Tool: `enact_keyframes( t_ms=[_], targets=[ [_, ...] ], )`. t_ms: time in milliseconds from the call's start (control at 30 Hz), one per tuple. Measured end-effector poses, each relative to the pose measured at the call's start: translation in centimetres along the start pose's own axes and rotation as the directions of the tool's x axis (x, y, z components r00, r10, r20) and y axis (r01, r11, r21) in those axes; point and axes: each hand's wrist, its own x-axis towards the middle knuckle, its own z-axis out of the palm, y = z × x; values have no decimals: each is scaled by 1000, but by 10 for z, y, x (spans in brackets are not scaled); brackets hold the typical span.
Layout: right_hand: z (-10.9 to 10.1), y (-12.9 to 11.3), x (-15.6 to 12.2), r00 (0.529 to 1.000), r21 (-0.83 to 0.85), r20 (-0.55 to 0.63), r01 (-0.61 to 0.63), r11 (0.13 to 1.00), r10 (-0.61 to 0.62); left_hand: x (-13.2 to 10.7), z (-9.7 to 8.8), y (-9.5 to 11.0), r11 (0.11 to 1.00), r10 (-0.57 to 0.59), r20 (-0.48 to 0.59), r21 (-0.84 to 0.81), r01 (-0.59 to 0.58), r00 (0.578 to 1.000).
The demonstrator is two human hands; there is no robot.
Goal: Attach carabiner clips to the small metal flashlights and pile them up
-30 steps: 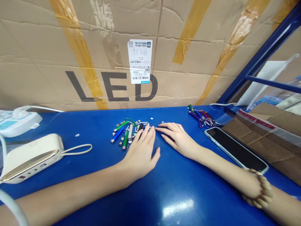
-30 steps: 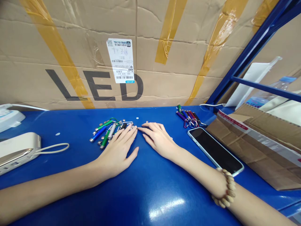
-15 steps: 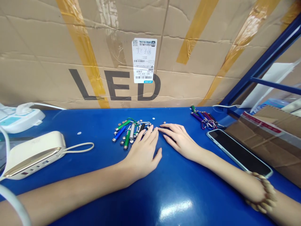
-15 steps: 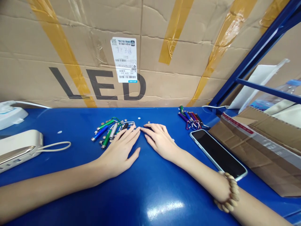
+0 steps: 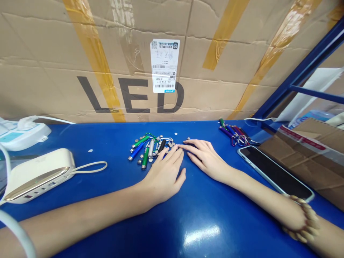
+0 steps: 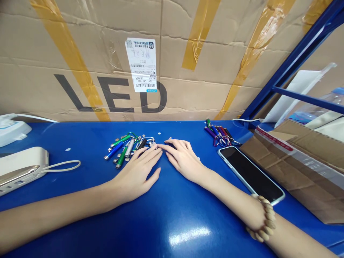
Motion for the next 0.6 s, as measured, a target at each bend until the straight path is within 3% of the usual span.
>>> enact_keyframes(
  t_ms=[233, 600],
  targets=[
    [1, 1, 0, 1000, -8, -19, 19, 1000, -19, -1, -1, 0, 998, 16, -54, -52, -18, 998],
    [1, 0, -1, 998, -34, -39, 49, 998, -50, -2, -2, 0, 973, -68, -113, -229, 41, 991]
  ],
)
